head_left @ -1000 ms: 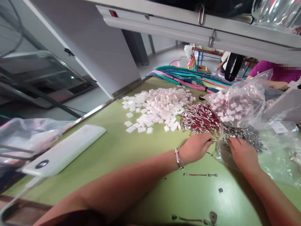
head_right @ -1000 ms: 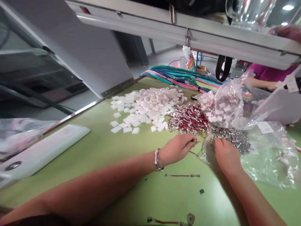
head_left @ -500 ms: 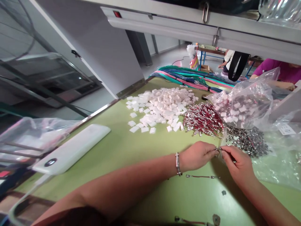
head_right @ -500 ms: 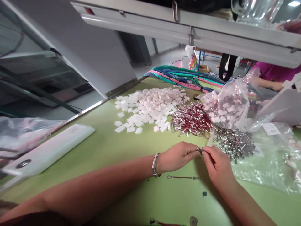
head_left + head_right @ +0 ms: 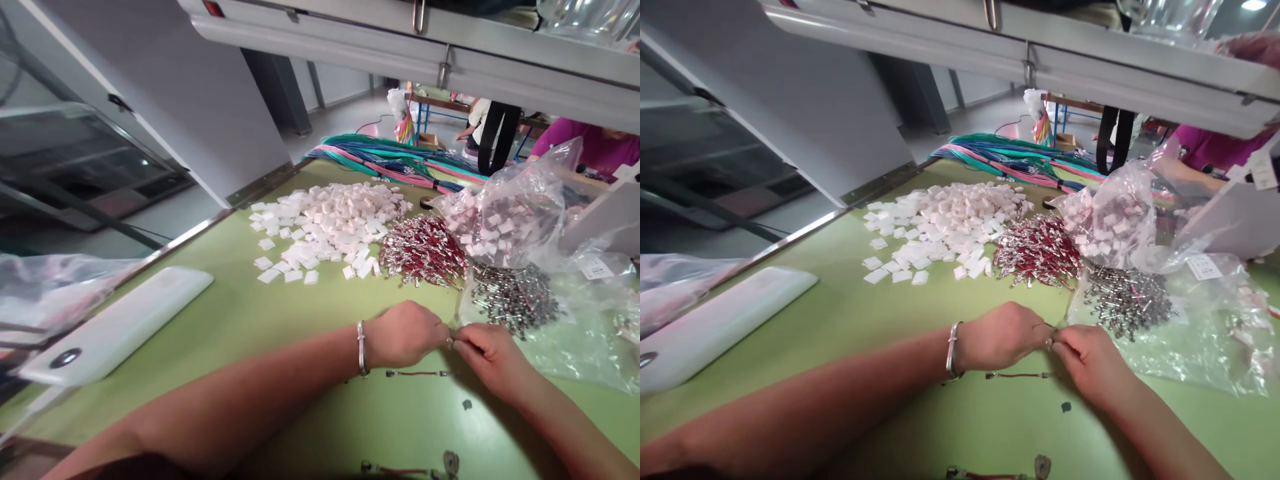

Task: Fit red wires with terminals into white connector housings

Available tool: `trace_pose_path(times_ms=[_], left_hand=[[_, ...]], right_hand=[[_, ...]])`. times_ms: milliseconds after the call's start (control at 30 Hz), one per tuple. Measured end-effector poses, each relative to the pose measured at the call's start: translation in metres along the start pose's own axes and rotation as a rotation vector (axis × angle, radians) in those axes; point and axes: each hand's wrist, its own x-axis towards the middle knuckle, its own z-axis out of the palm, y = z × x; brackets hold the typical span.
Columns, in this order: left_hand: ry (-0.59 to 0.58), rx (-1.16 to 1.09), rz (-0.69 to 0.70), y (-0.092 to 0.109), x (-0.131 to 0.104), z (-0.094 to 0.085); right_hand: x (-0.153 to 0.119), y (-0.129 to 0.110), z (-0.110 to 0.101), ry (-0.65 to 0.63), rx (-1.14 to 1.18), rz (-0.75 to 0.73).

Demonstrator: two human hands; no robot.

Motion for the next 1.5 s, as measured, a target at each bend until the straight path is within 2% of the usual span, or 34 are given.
trace_pose_path(times_ms=[100, 200, 300, 367, 400, 467, 533, 633, 767, 867, 1033, 1167, 1267, 1400, 1500], left_hand=[[0.006, 0.012, 0.061, 0.0, 0.0, 0.003], [-0.011, 0.026, -0.024, 0.003, 0.001, 0.002], [-0.034, -0.017, -0.088, 0.01, -0.001, -0.007], [-0.048, -0.072, -0.074, 0.014, -0.004, -0.016], [-0.059, -0.099, -0.061, 0.014, -0.005, -0.021], [-0.07, -0.149, -0.057, 0.014, -0.005, -0.028], [-0.036, -0.182, -0.12, 0.009, -0.002, -0.032], [0.066, -0.199, -0.258, -0.001, 0.005, -0.026], [0.125, -0.271, -0.253, -0.01, 0.01, -0.011], [0.17, -0.406, -0.287, -0.01, 0.01, -0.004], [0.176, -0.438, -0.275, -0.006, 0.008, -0.001], [0.215, -0.404, -0.314, -0.01, 0.009, 0.001], [0.216, -0.385, -0.34, -0.012, 0.009, 0.001], [0.107, -0.276, -0.356, -0.009, 0.012, 0.003], [0.012, -0.199, -0.355, -0.004, 0.014, 0.004]], right_hand=[[-0.001, -0.003, 0.006, -0.033, 0.097, 0.105], [0.004, 0.005, -0.001, -0.066, 0.059, 0.122], [0.015, 0.024, -0.02, 0.043, -0.18, 0.121], [0.022, 0.037, -0.03, 0.151, -0.403, 0.188], [0.025, 0.042, -0.033, 0.157, -0.509, 0.228], [0.027, 0.047, -0.035, 0.078, -0.661, 0.297], [0.025, 0.046, -0.033, -0.016, -0.716, 0.318], [0.019, 0.043, -0.028, -0.062, -0.742, 0.292], [0.017, 0.042, -0.02, -0.093, -0.836, 0.263], [0.022, 0.042, -0.013, -0.083, -0.898, 0.301], [0.028, 0.045, -0.013, -0.03, -0.842, 0.385], [0.021, 0.049, -0.025, 0.009, -0.789, 0.379], [0.018, 0.048, -0.027, 0.064, -0.657, 0.371], [0.026, 0.043, -0.016, 0.01, -0.587, 0.427], [0.031, 0.045, -0.011, 0.008, -0.565, 0.399]])
